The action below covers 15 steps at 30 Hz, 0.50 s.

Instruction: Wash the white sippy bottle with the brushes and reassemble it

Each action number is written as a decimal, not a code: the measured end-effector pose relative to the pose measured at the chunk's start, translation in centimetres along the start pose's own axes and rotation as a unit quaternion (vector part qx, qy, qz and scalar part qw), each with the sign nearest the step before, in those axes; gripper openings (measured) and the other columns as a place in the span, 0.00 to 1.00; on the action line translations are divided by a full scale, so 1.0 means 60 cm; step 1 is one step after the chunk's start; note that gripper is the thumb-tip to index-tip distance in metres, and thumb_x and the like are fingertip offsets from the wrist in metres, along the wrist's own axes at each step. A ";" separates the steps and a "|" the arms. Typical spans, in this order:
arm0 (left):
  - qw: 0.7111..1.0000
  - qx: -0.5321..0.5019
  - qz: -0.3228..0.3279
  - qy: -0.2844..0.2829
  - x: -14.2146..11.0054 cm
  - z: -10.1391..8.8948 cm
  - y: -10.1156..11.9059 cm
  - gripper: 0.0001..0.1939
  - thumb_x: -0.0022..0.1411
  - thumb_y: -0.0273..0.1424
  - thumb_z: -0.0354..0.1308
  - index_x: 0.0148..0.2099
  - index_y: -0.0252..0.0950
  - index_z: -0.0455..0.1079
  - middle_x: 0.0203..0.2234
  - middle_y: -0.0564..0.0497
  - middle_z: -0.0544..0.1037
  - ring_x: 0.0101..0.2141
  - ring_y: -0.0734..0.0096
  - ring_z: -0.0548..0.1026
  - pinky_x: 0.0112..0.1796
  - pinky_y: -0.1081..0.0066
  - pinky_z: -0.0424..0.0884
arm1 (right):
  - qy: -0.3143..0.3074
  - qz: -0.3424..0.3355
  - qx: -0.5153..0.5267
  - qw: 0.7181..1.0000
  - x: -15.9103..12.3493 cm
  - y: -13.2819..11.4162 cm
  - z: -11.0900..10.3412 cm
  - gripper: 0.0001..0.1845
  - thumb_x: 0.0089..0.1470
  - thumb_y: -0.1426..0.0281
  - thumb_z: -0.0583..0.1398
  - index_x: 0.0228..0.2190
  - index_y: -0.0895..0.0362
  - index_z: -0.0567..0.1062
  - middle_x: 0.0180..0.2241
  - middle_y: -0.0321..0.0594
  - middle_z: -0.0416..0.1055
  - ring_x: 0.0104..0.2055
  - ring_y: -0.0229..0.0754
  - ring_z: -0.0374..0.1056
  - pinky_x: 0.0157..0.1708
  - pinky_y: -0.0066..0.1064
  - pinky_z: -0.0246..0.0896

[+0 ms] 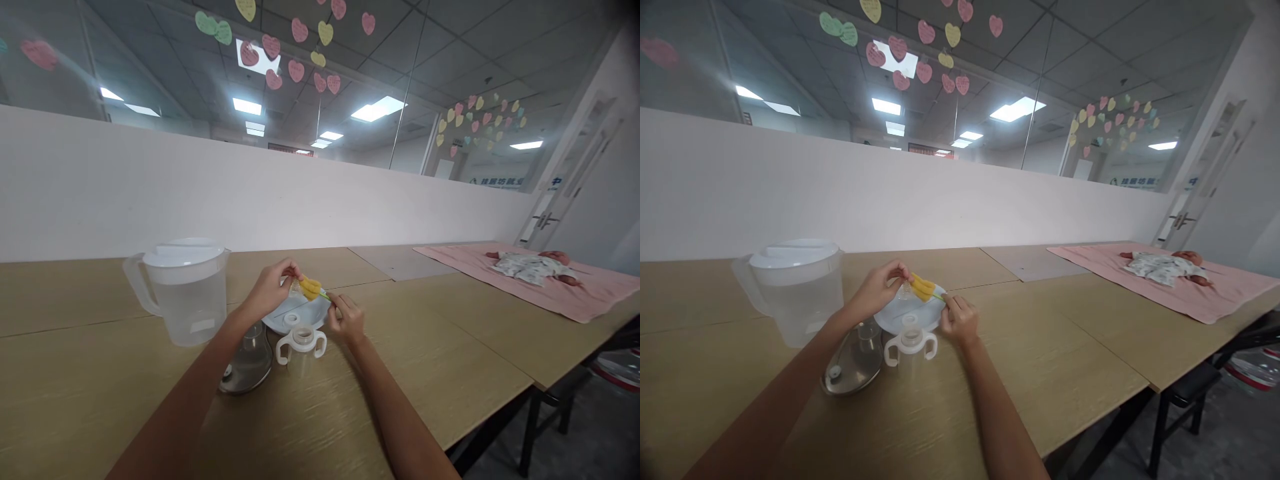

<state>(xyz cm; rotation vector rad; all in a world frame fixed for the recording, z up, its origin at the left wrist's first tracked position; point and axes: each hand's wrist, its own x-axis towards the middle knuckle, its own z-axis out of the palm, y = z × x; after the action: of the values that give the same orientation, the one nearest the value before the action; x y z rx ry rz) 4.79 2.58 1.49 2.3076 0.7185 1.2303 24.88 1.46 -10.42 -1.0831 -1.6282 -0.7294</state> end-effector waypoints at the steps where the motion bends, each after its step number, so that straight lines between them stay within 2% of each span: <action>1: 1.000 -0.007 0.002 -0.001 0.000 0.001 0.000 0.07 0.52 0.21 0.44 0.31 0.35 0.60 0.29 0.52 0.73 0.35 0.73 0.73 0.42 0.70 0.69 | 0.001 -0.002 0.002 1.000 0.000 0.000 0.000 0.15 0.49 0.76 0.50 0.35 0.60 0.74 0.22 0.40 0.69 0.26 0.37 0.65 0.26 0.26 0.59; 9: 0.999 -0.033 0.023 0.000 0.000 0.008 -0.004 0.08 0.49 0.20 0.43 0.29 0.35 0.60 0.24 0.54 0.70 0.29 0.75 0.71 0.35 0.73 0.68 | 0.012 -0.022 0.022 0.999 0.002 -0.002 0.001 0.15 0.49 0.77 0.50 0.35 0.61 0.74 0.21 0.39 0.68 0.24 0.36 0.63 0.24 0.26 0.57; 15: 0.998 0.058 0.009 0.004 -0.001 -0.014 0.008 0.14 0.41 0.17 0.42 0.30 0.35 0.62 0.23 0.55 0.69 0.28 0.75 0.70 0.32 0.76 0.65 | 0.020 -0.023 0.028 0.999 -0.002 0.002 0.004 0.14 0.48 0.77 0.51 0.35 0.61 0.74 0.21 0.39 0.68 0.24 0.36 0.63 0.24 0.26 0.57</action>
<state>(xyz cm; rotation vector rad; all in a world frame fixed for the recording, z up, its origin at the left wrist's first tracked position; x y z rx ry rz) 4.14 2.28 2.16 2.4079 0.7924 1.2359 24.89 1.70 -10.59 -0.9880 -1.6345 -0.7284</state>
